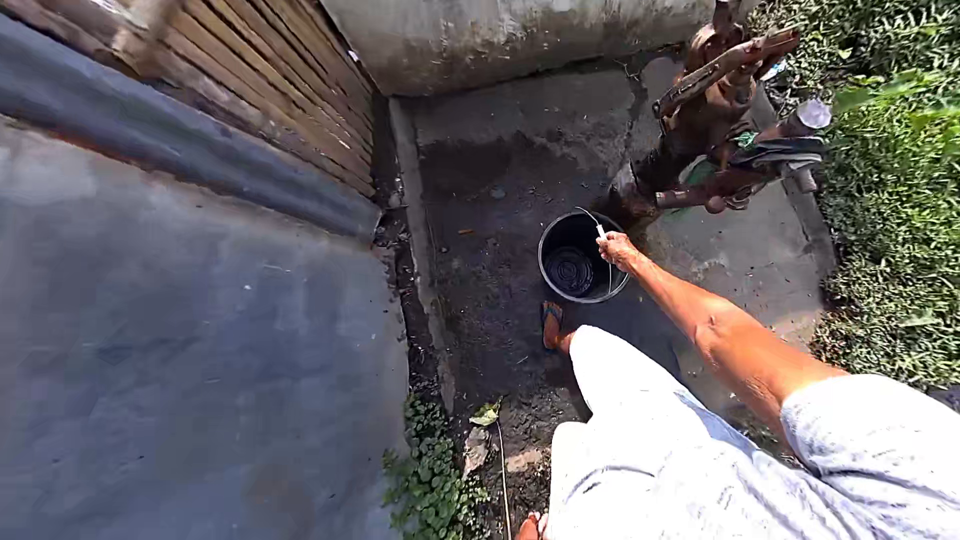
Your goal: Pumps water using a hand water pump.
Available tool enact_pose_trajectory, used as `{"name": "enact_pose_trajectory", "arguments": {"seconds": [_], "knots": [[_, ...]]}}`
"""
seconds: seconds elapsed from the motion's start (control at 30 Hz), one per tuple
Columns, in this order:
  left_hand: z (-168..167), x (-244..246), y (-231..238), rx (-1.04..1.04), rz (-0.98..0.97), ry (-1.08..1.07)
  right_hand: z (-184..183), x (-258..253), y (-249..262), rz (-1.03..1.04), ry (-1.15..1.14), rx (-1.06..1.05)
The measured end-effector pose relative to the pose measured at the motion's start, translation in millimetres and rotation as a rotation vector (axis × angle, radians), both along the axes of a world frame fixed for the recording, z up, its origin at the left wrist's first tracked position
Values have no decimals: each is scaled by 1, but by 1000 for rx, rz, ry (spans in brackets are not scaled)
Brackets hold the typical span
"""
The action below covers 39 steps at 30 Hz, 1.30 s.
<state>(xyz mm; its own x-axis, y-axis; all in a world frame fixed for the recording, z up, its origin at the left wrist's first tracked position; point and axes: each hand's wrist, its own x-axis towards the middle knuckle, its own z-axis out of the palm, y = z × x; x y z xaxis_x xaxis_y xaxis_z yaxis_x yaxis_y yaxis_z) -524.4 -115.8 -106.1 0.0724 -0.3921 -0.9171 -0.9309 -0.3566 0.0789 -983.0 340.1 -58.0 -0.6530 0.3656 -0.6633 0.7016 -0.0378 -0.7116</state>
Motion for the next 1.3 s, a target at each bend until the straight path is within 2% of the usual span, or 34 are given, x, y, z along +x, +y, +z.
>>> {"name": "enact_pose_trajectory", "arguments": {"seconds": [0.07,0.13,0.27,0.33,0.4,0.5,0.57,0.67,0.73,0.87,0.93,1.0,1.1,1.13,1.2,1.23,1.3], "knots": [[29,-80,10,19,-57,-60,-17,-16,0,55,-204,15],[35,-158,9,43,-124,-14,-37,-34,4,39,-287,5],[36,-285,6,26,-266,189,-67,-75,8,-26,-265,-2],[41,-335,9,7,-318,242,-101,-83,12,-86,-198,-3],[49,-375,17,3,-384,261,-125,-83,15,-79,-151,26],[49,-416,31,42,-466,251,-95,-92,22,75,-292,72],[46,-432,39,73,-528,207,-93,-85,23,158,-367,90],[34,-453,46,96,-679,178,-97,-81,26,288,-344,119],[37,-474,47,84,-823,197,-82,-88,27,420,-314,70],[63,-539,50,76,-971,197,-22,-132,39,556,-78,-114],[61,-580,43,75,-1025,210,51,-183,64,528,111,-51],[62,-631,48,78,-1081,222,154,-238,102,387,391,176],[72,-723,61,82,-1146,206,303,-296,151,-45,743,788],[70,-754,65,89,-1125,214,339,-315,170,-206,761,1023],[65,-819,73,147,-1015,249,390,-351,211,-455,578,1357],[67,-855,76,179,-956,269,408,-371,234,-528,458,1406],[92,-924,83,220,-924,336,426,-407,269,-606,312,1346]]}}
